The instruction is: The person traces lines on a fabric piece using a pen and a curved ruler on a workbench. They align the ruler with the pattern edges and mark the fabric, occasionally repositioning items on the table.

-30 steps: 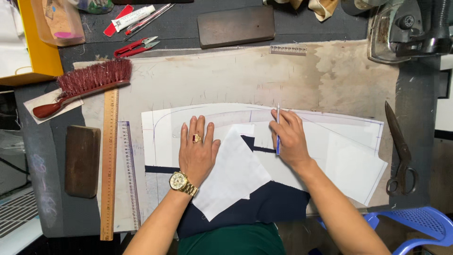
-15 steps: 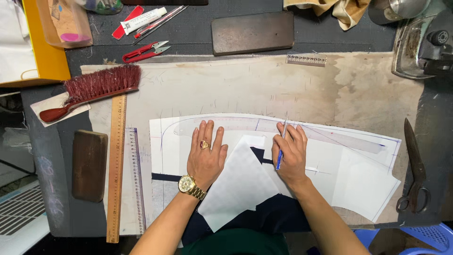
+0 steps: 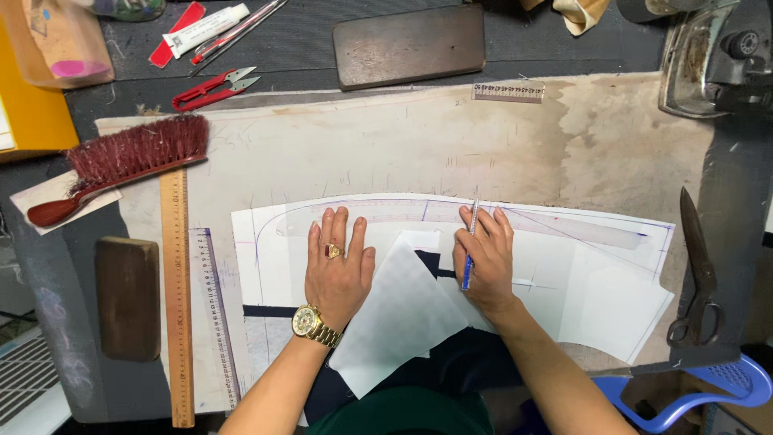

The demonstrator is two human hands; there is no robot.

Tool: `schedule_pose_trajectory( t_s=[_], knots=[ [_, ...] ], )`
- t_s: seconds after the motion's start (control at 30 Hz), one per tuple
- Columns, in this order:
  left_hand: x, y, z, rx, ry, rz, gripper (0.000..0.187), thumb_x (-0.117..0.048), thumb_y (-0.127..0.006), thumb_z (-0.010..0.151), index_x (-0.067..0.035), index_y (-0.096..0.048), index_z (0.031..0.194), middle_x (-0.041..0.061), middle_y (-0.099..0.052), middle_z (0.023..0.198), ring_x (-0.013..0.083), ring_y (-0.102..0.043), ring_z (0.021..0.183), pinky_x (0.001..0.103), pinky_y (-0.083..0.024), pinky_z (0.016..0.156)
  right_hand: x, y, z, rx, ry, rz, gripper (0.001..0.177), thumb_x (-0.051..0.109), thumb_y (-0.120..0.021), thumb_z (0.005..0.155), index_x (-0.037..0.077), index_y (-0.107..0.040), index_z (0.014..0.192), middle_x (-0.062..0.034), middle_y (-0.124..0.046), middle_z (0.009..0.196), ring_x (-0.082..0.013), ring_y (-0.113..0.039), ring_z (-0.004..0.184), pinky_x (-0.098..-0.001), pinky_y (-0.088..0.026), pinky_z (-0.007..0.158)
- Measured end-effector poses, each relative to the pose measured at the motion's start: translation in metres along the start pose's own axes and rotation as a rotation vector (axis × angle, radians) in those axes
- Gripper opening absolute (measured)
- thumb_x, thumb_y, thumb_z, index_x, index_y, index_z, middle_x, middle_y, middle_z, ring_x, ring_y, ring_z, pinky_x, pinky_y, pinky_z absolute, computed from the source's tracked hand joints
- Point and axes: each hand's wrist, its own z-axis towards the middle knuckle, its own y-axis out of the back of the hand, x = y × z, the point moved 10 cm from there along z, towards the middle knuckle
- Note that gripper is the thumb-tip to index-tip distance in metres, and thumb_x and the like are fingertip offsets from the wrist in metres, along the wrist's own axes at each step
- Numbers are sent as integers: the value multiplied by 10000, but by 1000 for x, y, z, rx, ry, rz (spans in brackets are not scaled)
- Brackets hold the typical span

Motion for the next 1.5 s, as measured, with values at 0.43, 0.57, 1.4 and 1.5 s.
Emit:
schedule_pose_trajectory(
  t_s=[0.43,0.57,1.4,1.5],
  knots=[
    [4,11,2,-52,39,-6,416,-249,-610,988,-44,-637,1348,270,-575,1423,434,-492,1394,616,-281,1183,2,-2,2,15,11,-37,108,-5,-677,930,54,-692,1019,-180,-680,1370,-389,-590,1298,-616,-312,1180],
    [5,8,0,-42,45,-30,411,-231,-630,975,-41,-639,1338,274,-582,1404,438,-501,1383,625,-289,1175,7,2,6,8,20,-49,120,-11,-680,930,59,-694,1027,-175,-683,1369,-374,-590,1301,-603,-322,1176],
    [-2,4,2,5,-10,-20,418,-194,-617,974,-84,-622,1378,258,-571,1422,423,-498,1391,625,-304,1164,19,8,15,-24,62,9,138,-36,-695,905,55,-688,1008,-185,-708,1313,-390,-627,1257,-639,-341,1144],
    [-1,3,1,-3,-4,-25,428,-205,-607,979,-88,-614,1390,255,-559,1440,420,-482,1405,619,-290,1176,19,7,13,-22,56,6,115,-21,-689,920,54,-690,1006,-180,-704,1326,-388,-626,1265,-634,-344,1147]
  ],
)
